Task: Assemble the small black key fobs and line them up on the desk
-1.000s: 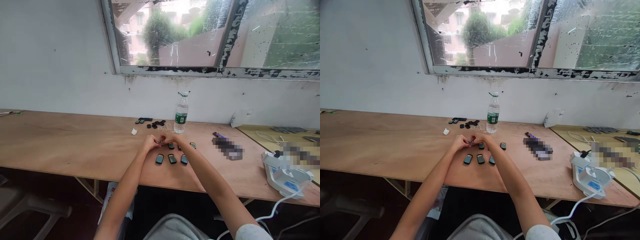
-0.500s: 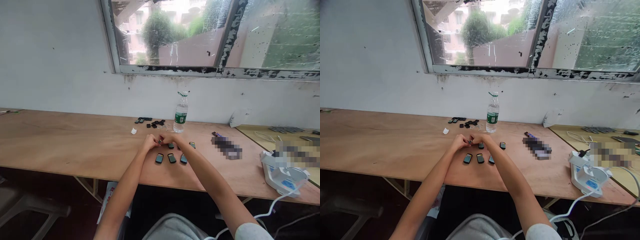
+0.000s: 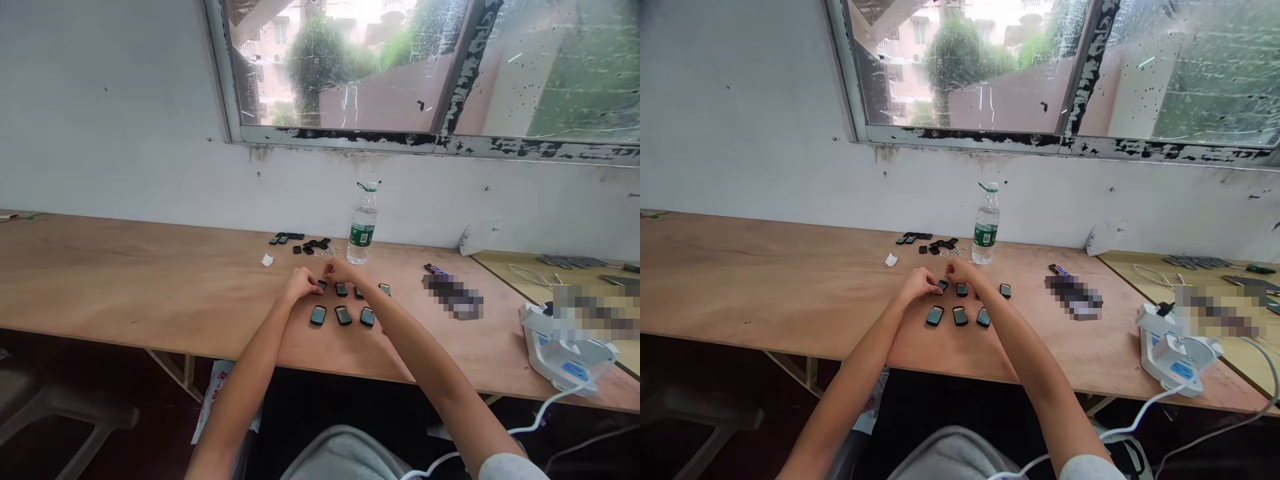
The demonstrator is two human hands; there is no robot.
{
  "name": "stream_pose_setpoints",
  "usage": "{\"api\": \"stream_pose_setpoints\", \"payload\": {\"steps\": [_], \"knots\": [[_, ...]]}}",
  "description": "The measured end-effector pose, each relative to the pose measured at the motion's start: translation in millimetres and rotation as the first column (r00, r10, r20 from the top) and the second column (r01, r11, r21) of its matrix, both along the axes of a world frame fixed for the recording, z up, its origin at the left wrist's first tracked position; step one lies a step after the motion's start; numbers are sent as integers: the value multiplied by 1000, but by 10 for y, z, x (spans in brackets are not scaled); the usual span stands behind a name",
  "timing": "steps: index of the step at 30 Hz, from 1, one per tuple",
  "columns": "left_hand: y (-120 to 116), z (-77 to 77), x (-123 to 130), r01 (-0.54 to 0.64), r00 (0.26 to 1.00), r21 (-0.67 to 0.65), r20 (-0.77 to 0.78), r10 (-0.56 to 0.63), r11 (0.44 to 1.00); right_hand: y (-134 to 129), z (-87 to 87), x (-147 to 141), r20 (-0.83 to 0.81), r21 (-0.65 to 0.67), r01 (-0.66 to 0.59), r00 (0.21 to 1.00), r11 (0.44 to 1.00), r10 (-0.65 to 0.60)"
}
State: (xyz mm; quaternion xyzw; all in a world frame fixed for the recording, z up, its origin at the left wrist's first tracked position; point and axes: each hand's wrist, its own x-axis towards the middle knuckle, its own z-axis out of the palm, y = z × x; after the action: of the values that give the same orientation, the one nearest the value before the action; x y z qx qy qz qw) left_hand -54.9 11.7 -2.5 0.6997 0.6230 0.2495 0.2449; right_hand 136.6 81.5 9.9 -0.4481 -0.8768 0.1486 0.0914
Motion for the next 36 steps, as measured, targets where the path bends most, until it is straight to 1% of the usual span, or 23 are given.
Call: {"api": "stream_pose_setpoints", "payload": {"steps": [7, 12, 16, 18, 20, 22, 24, 26, 29, 32, 36], "knots": [[8, -4, 13, -23, 1000, 7, -16, 23, 1000, -40, -52, -78, -23, -18, 0, 1000, 1000, 0], [17, -21, 25, -27, 999, 5, -20, 27, 1000, -7, -76, -114, -39, -4, -4, 999, 1000, 4], [0, -21, 16, -33, 999, 9, -14, 33, 999, 25, -35, 33, -59, 23, 13, 998, 1000, -12], [-12, -18, 35, -32, 999, 68, -13, 33, 997, 6, 22, 179, -43, -11, -8, 999, 1000, 8], [-23, -22, 96, 7, 1000, 191, -28, -1, 982, -52, 102, 345, 19, -81, -92, 995, 993, 93], [-37, -32, 204, 61, 997, 297, -54, -47, 953, -144, 190, 498, 75, -134, -177, 979, 975, 188], [-58, -46, 340, 91, 995, 339, -77, -69, 936, -243, 264, 611, 96, -137, -204, 971, 969, 218], [-85, -57, 468, 108, 990, 354, -120, -69, 929, -322, 307, 677, 103, -117, -185, 975, 976, 197], [-122, -65, 585, 165, 972, 350, -217, -92, 922, -369, 310, 699, 135, -104, -149, 977, 983, 162], [-142, -68, 612, 192, 954, 324, -281, -100, 926, -355, 261, 671, 155, -101, -124, 978, 987, 138], [-152, -68, 605, 211, 942, 287, -314, -117, 934, -307, 159, 640, 123, -73, -150, 980, 986, 158]]}}
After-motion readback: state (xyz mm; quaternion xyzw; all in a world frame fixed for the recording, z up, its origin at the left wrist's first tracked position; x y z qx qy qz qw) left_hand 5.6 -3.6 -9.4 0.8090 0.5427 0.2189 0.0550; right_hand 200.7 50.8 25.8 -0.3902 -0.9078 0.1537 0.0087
